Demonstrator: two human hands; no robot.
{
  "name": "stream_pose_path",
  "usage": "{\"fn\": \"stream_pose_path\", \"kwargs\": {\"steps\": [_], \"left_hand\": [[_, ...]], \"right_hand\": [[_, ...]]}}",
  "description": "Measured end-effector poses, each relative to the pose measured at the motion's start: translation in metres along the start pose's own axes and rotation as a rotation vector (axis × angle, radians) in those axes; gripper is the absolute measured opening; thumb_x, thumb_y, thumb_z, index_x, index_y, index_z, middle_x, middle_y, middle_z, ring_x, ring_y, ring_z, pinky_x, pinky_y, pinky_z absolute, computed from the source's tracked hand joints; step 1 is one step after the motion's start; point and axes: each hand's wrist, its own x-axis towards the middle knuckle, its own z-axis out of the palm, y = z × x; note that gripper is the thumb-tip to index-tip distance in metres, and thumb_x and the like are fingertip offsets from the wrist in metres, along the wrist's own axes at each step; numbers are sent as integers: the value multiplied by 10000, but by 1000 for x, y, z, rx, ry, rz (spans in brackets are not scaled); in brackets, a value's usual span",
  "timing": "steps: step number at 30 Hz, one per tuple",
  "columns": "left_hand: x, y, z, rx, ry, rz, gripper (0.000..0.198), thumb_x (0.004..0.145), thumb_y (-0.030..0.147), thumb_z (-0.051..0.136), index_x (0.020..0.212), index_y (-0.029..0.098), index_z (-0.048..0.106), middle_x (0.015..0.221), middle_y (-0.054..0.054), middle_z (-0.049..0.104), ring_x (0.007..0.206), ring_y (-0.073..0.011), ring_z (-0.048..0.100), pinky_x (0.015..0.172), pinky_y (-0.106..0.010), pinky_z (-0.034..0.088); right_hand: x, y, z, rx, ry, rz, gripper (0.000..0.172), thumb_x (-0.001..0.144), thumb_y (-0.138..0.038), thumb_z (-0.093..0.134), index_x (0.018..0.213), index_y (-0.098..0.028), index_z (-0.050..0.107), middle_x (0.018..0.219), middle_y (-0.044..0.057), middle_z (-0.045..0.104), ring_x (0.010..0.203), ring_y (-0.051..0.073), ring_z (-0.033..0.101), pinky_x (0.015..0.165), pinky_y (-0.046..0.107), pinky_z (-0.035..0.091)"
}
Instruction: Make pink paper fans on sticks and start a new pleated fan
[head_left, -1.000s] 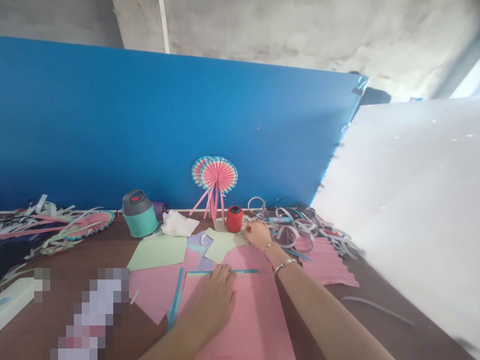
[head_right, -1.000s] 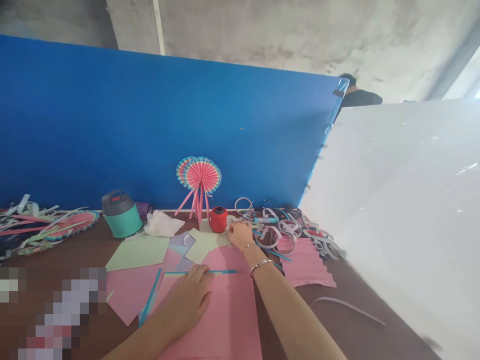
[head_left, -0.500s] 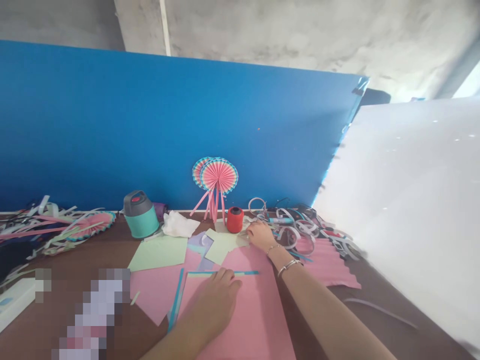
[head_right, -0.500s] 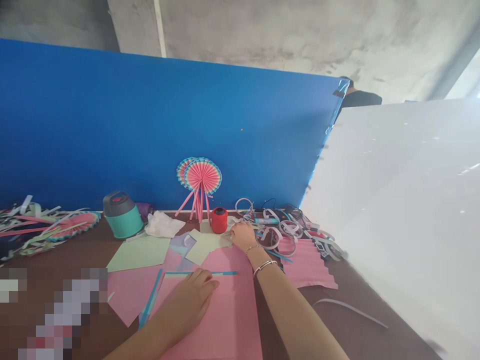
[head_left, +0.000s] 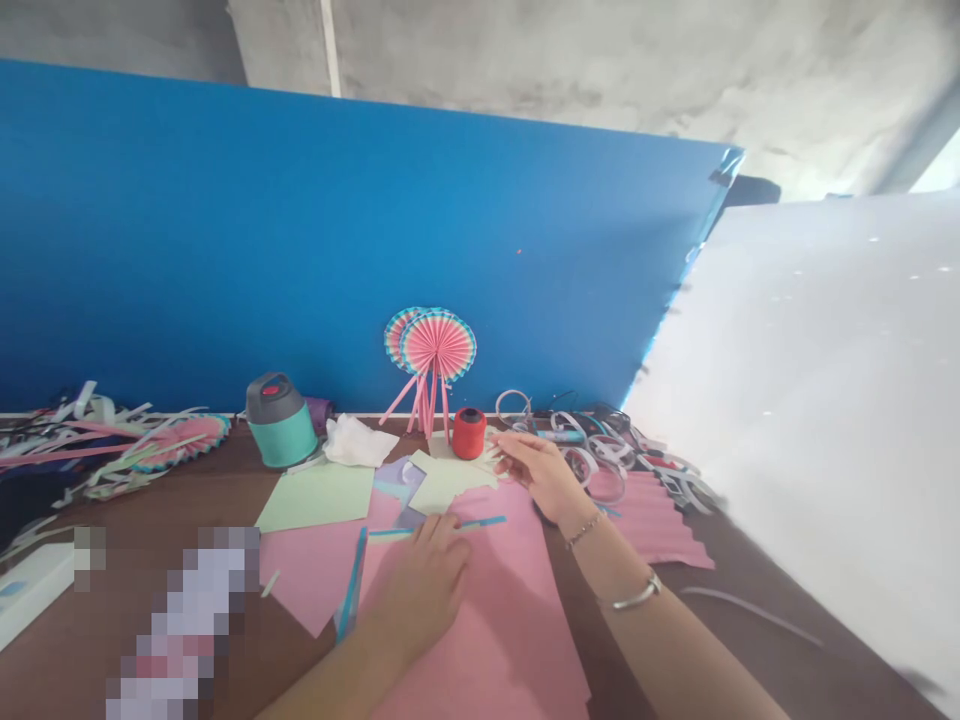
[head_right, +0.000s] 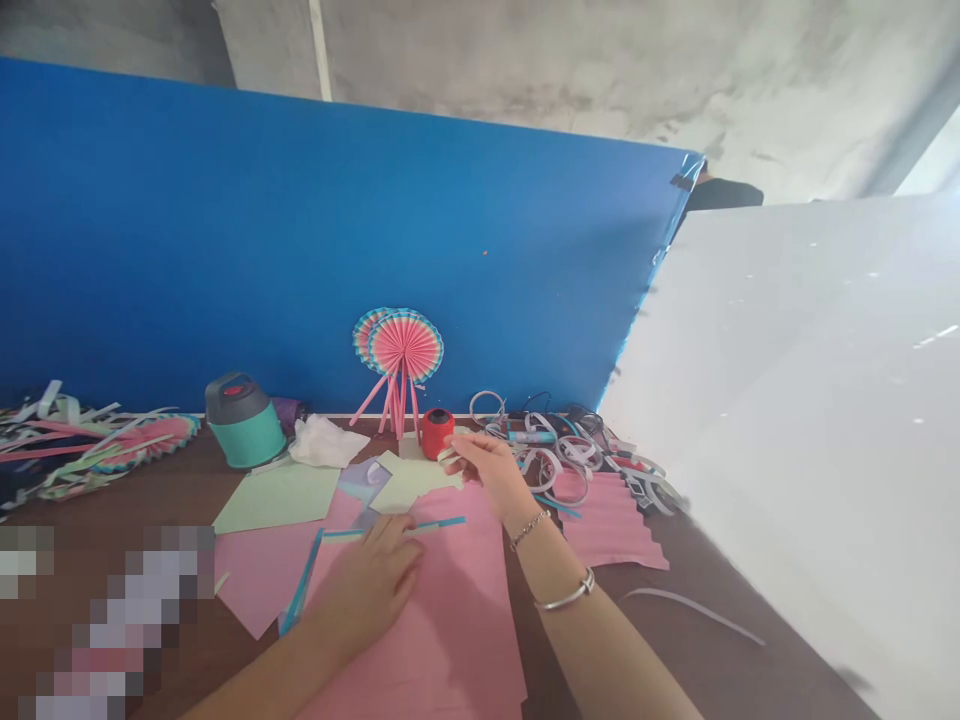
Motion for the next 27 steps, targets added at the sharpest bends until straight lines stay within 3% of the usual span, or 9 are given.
{"fn": "stream_pose_path", "kwargs": {"steps": [3,7,9,12,15,19,23,25,27], "left_hand": [[4,-4,2,-94,108,-87,209,804,120,413,849,213,595,1046,-65,544,995,-235,506,855,-407,429],[8,-5,-1,-456,257,-201,432,790,237,505,1218,208,451,1151,-93,524,944,-210,528,827,-373,457],[9,-4,-7,-630,209,-241,460,794,313,523,1238,220,445,1152,-84,537,916,-193,537,817,-349,463],[12,-5,-16,-766,82,-304,249,805,379,503,968,223,610,1090,-47,581,963,-198,542,872,-348,432],[15,-11,-19,-871,29,-377,275,812,446,488,820,209,625,990,-27,624,961,-209,561,884,-357,416],[16,-22,-18,-975,66,-373,291,794,456,523,692,190,582,873,-23,652,987,-223,568,896,-344,397],[17,-21,-17,-865,110,-405,310,815,414,474,637,191,595,808,-16,653,912,-204,584,878,-322,404],[18,-16,-17,-753,116,-425,293,808,386,463,659,193,626,763,-20,643,850,-199,584,812,-309,432],[17,-12,-16,-656,126,-411,285,804,363,448,701,195,654,741,-29,626,818,-200,578,735,-295,451]], "right_hand": [[-17,5,6,106,-97,126,280,635,-372,758,796,-146,714,637,29,677,565,116,629,471,196,354],[-27,12,15,148,-189,246,273,648,-331,766,819,-127,709,625,45,688,611,135,662,494,182,401],[-29,14,19,169,-229,260,273,666,-325,758,842,-123,706,642,51,695,626,135,669,511,178,424],[-29,13,19,201,-218,245,264,658,-324,764,834,-136,706,656,32,689,621,122,666,519,173,438],[-26,11,9,191,-123,184,272,628,-332,779,819,-149,711,699,27,688,637,117,662,524,173,438],[-22,13,-15,96,-13,112,311,631,-387,764,825,-150,710,718,45,687,661,145,660,556,208,450],[-22,17,-30,-191,76,33,347,689,-432,689,892,-151,698,783,81,698,762,209,662,657,296,484],[-26,19,-27,-452,196,-157,329,714,-394,650,951,-169,687,938,110,693,896,249,634,761,369,484],[-34,23,-14,-692,248,-452,302,747,-321,602,1013,-196,669,1122,119,640,1070,261,556,898,408,432]]}}
